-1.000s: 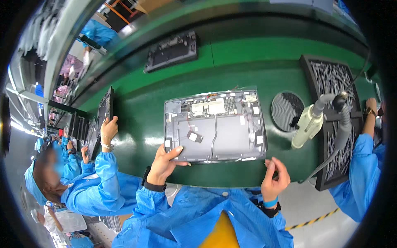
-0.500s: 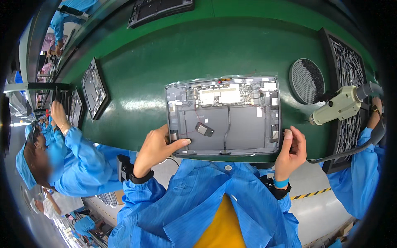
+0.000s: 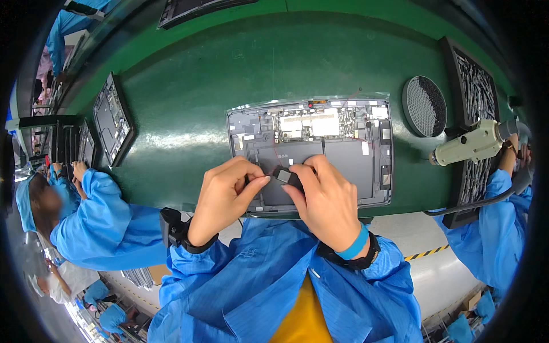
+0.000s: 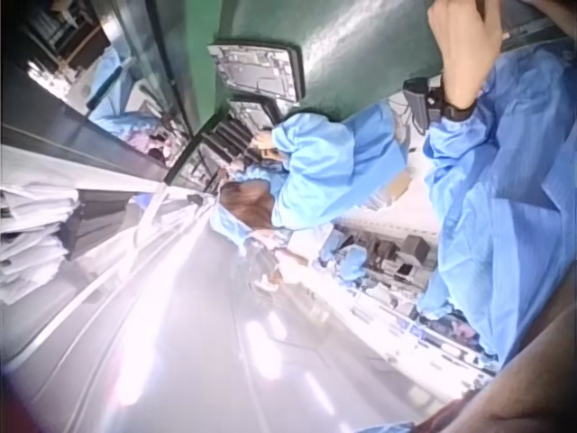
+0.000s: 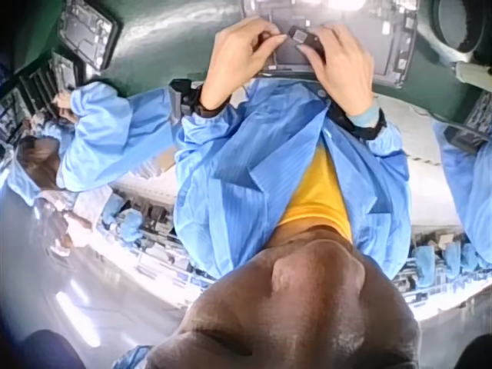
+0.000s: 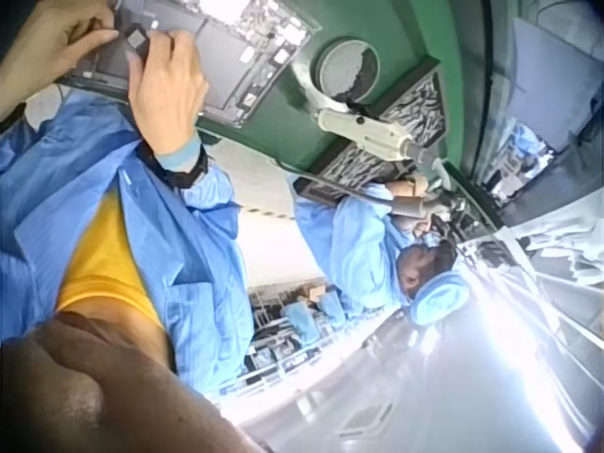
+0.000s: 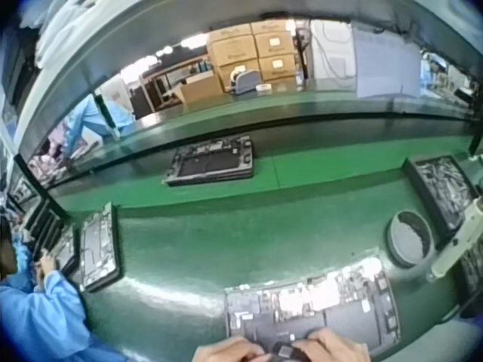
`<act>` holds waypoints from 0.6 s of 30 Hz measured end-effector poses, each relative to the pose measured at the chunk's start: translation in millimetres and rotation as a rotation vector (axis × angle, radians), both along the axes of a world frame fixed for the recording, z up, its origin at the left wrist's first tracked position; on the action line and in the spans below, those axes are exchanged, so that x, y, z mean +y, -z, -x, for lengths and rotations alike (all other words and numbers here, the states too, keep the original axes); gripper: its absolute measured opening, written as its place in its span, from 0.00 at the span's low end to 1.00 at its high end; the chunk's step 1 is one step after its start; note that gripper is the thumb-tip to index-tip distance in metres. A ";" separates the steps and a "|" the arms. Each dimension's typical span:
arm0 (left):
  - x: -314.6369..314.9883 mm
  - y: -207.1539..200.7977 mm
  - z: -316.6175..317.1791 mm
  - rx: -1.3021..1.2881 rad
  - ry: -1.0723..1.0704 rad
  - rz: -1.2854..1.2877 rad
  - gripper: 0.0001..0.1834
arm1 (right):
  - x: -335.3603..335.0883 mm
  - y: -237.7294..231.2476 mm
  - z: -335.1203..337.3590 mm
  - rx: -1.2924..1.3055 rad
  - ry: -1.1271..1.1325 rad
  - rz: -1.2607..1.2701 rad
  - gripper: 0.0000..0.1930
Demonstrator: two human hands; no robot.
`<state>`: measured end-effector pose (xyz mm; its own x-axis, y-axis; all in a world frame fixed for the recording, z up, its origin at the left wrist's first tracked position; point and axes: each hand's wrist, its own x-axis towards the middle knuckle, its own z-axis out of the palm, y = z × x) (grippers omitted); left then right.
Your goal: Assembling electronic tablets or similar devices on a factory production line.
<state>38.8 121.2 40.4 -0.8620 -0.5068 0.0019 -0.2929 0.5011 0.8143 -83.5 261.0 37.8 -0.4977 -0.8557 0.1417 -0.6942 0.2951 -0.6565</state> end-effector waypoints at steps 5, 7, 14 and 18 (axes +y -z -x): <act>-3.2 0.1 -6.8 0.040 -0.093 -0.140 0.04 | -4.3 3.3 -1.8 -0.068 0.024 -0.010 0.12; -5.1 1.5 -8.4 0.051 -0.103 -0.159 0.04 | -3.4 3.3 -1.2 -0.130 0.061 -0.007 0.12; -9.3 2.0 -8.5 0.057 -0.090 -0.155 0.04 | -3.3 -4.1 5.5 -0.306 0.194 0.068 0.11; -10.2 3.3 -8.9 0.050 -0.103 -0.147 0.04 | -3.1 -5.5 10.6 -0.360 0.197 0.092 0.11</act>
<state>47.7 111.1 37.1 -0.8064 -0.5902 -0.0371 -0.2937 0.3454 0.8913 -94.1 257.9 43.3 -0.6825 -0.7308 0.0003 -0.3517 0.3281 -0.8767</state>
